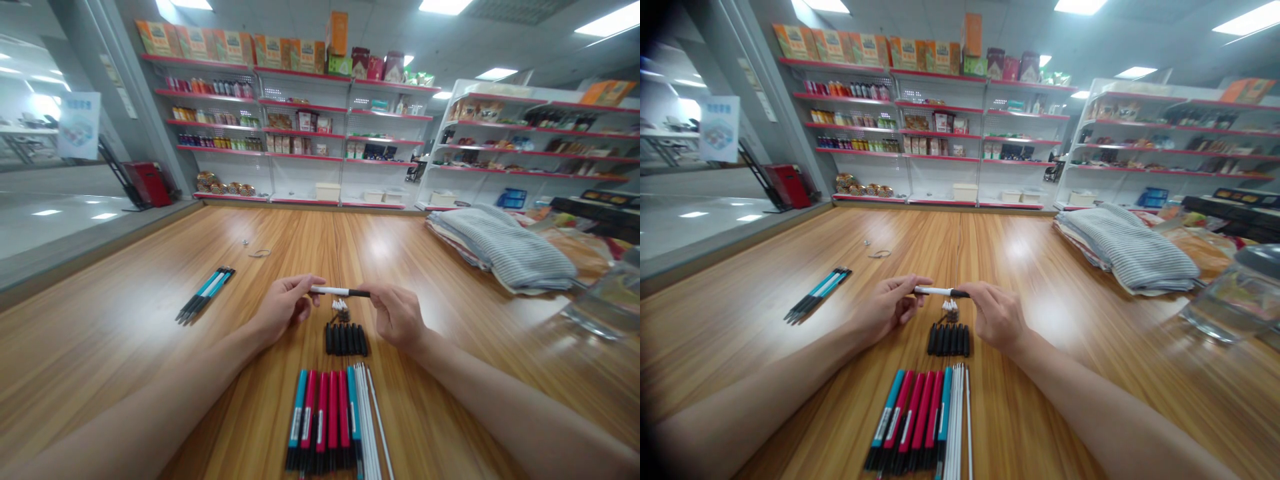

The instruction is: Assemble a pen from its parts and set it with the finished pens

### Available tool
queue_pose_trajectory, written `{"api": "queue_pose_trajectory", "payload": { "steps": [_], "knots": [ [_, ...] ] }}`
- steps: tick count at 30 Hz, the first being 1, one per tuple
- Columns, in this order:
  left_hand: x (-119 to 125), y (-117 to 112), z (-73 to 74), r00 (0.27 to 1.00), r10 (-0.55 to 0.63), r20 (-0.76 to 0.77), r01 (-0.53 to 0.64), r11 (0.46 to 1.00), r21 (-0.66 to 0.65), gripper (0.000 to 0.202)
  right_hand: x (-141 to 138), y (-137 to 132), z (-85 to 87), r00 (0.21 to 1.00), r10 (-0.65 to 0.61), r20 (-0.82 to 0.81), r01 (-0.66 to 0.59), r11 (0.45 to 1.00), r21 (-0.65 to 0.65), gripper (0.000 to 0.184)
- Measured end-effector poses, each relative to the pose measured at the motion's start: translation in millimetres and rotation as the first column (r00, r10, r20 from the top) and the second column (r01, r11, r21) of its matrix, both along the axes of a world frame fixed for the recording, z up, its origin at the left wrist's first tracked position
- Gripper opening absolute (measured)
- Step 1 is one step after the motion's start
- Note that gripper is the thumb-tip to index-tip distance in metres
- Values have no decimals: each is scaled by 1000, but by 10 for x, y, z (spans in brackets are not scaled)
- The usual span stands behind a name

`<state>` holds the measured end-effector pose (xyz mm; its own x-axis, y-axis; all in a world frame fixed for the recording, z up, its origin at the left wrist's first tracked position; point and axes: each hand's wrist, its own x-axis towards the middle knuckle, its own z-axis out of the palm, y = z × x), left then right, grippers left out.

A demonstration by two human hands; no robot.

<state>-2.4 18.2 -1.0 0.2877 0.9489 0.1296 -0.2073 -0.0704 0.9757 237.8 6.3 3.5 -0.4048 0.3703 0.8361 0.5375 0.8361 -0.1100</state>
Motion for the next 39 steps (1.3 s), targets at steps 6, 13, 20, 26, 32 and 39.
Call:
{"api": "queue_pose_trajectory", "payload": {
  "steps": [6,13,20,26,32,39],
  "knots": [
    [-31,14,24,995,-100,17,101,979,-175,38,18,-3,-27,997,12,80,-12,1000,-6,36],
    [-41,7,11,991,-130,32,133,982,-133,36,28,-11,11,995,45,92,-42,999,-29,37],
    [-21,-2,-9,990,-134,43,138,987,-87,36,22,-31,30,997,50,54,-48,998,-26,38],
    [-2,-8,-17,997,-77,21,76,997,25,26,3,-45,41,1000,3,19,-2,999,-48,31],
    [59,-79,79,997,78,10,-78,991,112,26,-35,-63,30,993,-94,-68,79,977,-199,24],
    [140,-107,85,958,23,286,13,992,-124,36,-44,-15,-53,990,-108,-94,88,977,-192,22]
  ]
}}
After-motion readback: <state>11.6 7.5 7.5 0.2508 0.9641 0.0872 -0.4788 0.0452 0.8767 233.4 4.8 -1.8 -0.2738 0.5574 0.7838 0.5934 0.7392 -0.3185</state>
